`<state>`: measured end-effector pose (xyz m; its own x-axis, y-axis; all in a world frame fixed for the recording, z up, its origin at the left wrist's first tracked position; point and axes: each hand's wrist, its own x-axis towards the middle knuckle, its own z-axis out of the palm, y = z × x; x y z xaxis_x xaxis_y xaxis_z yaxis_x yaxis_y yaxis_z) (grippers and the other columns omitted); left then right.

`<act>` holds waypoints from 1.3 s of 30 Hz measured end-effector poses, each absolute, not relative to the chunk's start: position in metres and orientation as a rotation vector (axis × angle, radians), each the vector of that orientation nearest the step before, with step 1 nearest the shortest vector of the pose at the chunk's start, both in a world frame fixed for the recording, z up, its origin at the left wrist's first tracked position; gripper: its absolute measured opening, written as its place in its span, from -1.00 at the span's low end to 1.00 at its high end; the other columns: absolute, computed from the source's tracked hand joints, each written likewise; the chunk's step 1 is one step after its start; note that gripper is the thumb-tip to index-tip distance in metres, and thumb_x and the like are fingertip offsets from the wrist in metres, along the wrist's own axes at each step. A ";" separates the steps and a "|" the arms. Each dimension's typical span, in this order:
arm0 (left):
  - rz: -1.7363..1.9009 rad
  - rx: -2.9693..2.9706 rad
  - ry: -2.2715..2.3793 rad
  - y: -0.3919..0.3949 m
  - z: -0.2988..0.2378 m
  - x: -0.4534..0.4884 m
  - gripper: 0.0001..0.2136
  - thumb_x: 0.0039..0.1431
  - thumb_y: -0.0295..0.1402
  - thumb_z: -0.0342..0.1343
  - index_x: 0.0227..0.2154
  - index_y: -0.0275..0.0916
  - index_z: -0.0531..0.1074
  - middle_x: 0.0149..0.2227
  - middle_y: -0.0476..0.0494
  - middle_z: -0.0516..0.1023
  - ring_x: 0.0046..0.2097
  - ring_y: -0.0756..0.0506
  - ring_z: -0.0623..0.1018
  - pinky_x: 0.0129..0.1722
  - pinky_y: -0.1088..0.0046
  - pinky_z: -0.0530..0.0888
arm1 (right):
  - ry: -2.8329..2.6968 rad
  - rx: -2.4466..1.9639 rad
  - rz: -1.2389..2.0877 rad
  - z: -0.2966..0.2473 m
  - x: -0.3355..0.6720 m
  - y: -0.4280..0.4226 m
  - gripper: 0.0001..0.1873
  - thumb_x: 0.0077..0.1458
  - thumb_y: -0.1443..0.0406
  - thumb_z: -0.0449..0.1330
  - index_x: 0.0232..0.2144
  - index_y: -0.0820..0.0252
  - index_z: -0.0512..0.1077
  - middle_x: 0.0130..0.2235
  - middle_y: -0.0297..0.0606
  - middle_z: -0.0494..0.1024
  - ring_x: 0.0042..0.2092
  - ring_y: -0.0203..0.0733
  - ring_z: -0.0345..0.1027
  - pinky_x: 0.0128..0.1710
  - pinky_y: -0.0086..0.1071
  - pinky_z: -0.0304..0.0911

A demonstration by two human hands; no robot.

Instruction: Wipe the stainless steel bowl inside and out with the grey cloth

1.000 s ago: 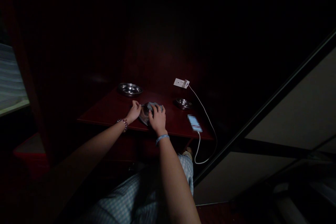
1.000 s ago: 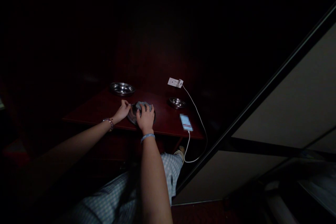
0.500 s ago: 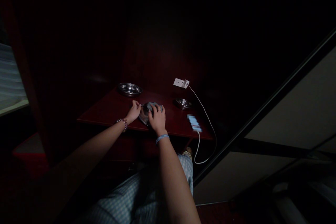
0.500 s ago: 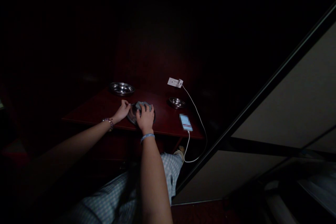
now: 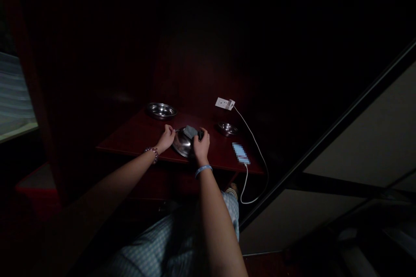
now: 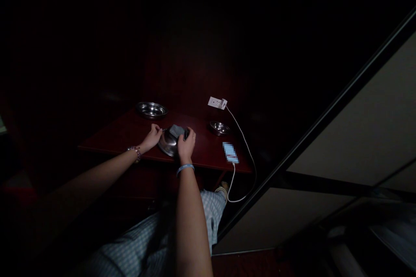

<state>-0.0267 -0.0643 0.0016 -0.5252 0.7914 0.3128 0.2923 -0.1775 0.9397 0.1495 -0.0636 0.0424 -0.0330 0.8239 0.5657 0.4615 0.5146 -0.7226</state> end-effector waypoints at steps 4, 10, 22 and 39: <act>1.764 1.255 1.672 -0.061 -0.002 -0.029 -0.91 0.27 -0.37 0.03 -0.20 -0.13 0.24 -0.37 -0.04 0.43 -0.35 -0.16 0.53 -0.10 0.13 0.55 | -1.668 -1.159 0.422 0.042 0.150 -0.063 -0.45 0.30 0.36 -0.07 0.29 0.31 0.33 0.22 0.08 0.54 0.23 -0.02 0.44 0.29 -0.13 0.29; 1.791 1.226 1.655 -0.060 -0.003 -0.028 -0.90 0.26 -0.39 0.03 -0.25 -0.10 0.20 -0.40 0.00 0.40 -0.37 -0.15 0.52 -0.14 0.17 0.52 | -1.711 -1.323 0.056 0.048 0.152 -0.074 -0.37 0.26 0.40 -0.01 0.36 0.36 0.28 0.40 0.15 0.33 0.48 0.12 0.04 0.46 0.07 -0.01; 1.828 1.155 1.640 -0.061 0.000 -0.025 -0.86 0.25 -0.43 0.05 -0.25 -0.09 0.18 -0.37 -0.01 0.39 -0.27 -0.18 0.56 0.00 0.09 0.49 | -2.326 -1.217 -0.216 0.052 0.148 -0.085 -0.45 0.48 0.27 -0.06 0.39 0.39 0.31 0.33 0.15 0.47 0.33 0.11 0.33 0.39 0.00 0.11; 1.866 1.027 1.542 -0.059 0.000 -0.029 -0.84 0.16 -0.49 0.05 -0.25 -0.11 0.23 -0.32 0.01 0.40 -0.26 -0.09 0.50 -0.06 0.30 0.48 | -2.352 -1.060 -0.079 0.043 0.151 -0.082 -0.33 0.43 0.07 0.09 0.45 0.22 0.24 0.43 0.02 0.35 0.44 0.09 0.18 0.43 -0.05 0.08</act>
<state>-0.0293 -0.0585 -0.0005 -0.5865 0.7762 0.2315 0.0810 -0.2282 0.9702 0.1512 -0.0816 0.0428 -0.5353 0.6748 0.5081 0.7075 0.6867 -0.1667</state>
